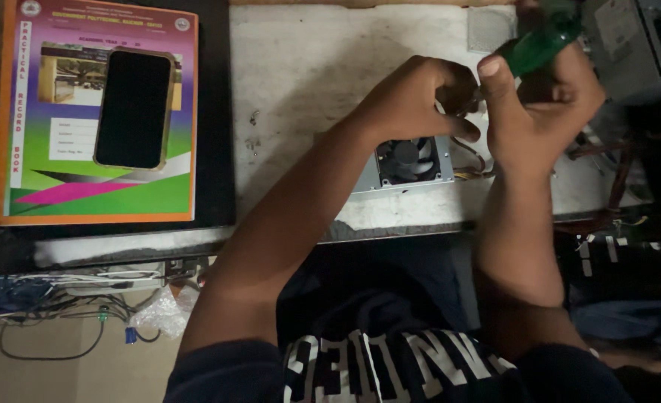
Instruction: The person uses a green-handled screwdriver to unscrew the casing of a computer power supply unit on a workbench, repositioning the unit and removing screws from its sides. They occasionally touch a smartphone lying on a record book beside the work area.
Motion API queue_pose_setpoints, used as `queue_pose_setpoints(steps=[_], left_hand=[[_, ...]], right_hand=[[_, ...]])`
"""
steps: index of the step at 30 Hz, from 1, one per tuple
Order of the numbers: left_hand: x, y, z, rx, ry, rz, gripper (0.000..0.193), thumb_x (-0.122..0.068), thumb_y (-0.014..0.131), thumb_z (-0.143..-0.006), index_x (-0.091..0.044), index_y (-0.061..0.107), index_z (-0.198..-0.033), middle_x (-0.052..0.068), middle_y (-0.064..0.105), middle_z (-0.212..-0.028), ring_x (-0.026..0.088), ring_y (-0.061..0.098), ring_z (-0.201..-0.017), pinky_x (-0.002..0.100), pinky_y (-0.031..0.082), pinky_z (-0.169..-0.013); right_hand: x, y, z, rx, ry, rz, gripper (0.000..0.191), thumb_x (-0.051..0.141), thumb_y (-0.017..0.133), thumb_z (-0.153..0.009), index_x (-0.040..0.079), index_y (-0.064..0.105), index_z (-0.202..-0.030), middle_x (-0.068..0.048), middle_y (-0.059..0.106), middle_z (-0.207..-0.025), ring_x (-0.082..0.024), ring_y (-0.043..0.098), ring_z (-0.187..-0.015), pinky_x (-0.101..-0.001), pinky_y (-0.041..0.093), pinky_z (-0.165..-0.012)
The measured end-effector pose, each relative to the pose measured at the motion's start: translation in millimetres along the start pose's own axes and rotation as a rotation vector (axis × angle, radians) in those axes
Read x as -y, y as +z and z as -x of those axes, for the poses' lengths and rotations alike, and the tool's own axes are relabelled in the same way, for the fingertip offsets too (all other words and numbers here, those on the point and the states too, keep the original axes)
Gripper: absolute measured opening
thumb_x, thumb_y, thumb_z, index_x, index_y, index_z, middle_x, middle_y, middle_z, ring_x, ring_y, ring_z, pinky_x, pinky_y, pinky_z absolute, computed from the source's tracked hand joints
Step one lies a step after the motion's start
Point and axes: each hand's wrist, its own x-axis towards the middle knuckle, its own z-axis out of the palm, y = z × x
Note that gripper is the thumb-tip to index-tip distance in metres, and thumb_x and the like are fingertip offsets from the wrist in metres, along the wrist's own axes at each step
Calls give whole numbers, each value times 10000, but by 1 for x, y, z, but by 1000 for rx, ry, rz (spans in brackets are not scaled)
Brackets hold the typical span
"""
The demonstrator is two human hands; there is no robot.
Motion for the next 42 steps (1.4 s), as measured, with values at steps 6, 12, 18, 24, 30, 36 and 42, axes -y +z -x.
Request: queue_pose_setpoints(steps=[6,12,18,24,30,36,42], left_hand=[[9,1,-1,-58,-49,-16,186,-176,887,-835,-43,775,-900,33,773,-792,80,734,-702,266,581,-665],[9,3,0,-162,33,165,203,-159,850,-887,-2,758,-978,49,788,-857,69,742,-811,261,604,-729],[7,3,-1,-173,46,203,176,-109,825,-918,25,747,-1001,68,783,-857,84,742,-797,255,606,-715],[6,1,3,-151,59,286,177,-90,793,-962,48,720,-1045,81,777,-871,83,734,-788,244,587,-695],[1,0,4,-245,103,152,157,-108,825,-938,15,754,-1005,57,778,-896,66,717,-779,237,576,-700],[-5,0,4,-317,93,44,145,-129,840,-918,-11,758,-941,34,773,-902,54,700,-760,231,567,-689],[-6,-1,5,-330,63,17,148,-134,835,-922,-11,755,-940,32,772,-895,53,702,-751,232,567,-680]], right_hand=[[-17,-11,-5,40,91,-296,335,327,637,-1084,15,627,-1205,-8,694,-1015,-83,675,-926,-225,560,-822],[-52,-32,22,306,386,21,162,1,619,-1050,-52,639,-1202,-50,688,-1042,-85,624,-897,-220,490,-790],[-64,-38,35,408,538,-173,303,-38,681,-922,-2,648,-1221,36,630,-959,-28,589,-853,-185,468,-730],[-64,-30,43,406,517,-150,86,0,754,-1004,-16,680,-1046,40,648,-832,-21,558,-750,-202,429,-680],[-96,-63,39,336,345,108,74,-22,722,-1013,-4,738,-1083,-4,723,-939,-49,641,-815,-219,500,-743],[-137,-113,14,118,299,393,75,53,780,-1031,22,791,-1098,-55,758,-975,-101,672,-853,-243,516,-757],[-137,-104,26,188,297,835,235,256,833,-897,109,830,-1081,-129,745,-855,-245,733,-773,-368,565,-719]])
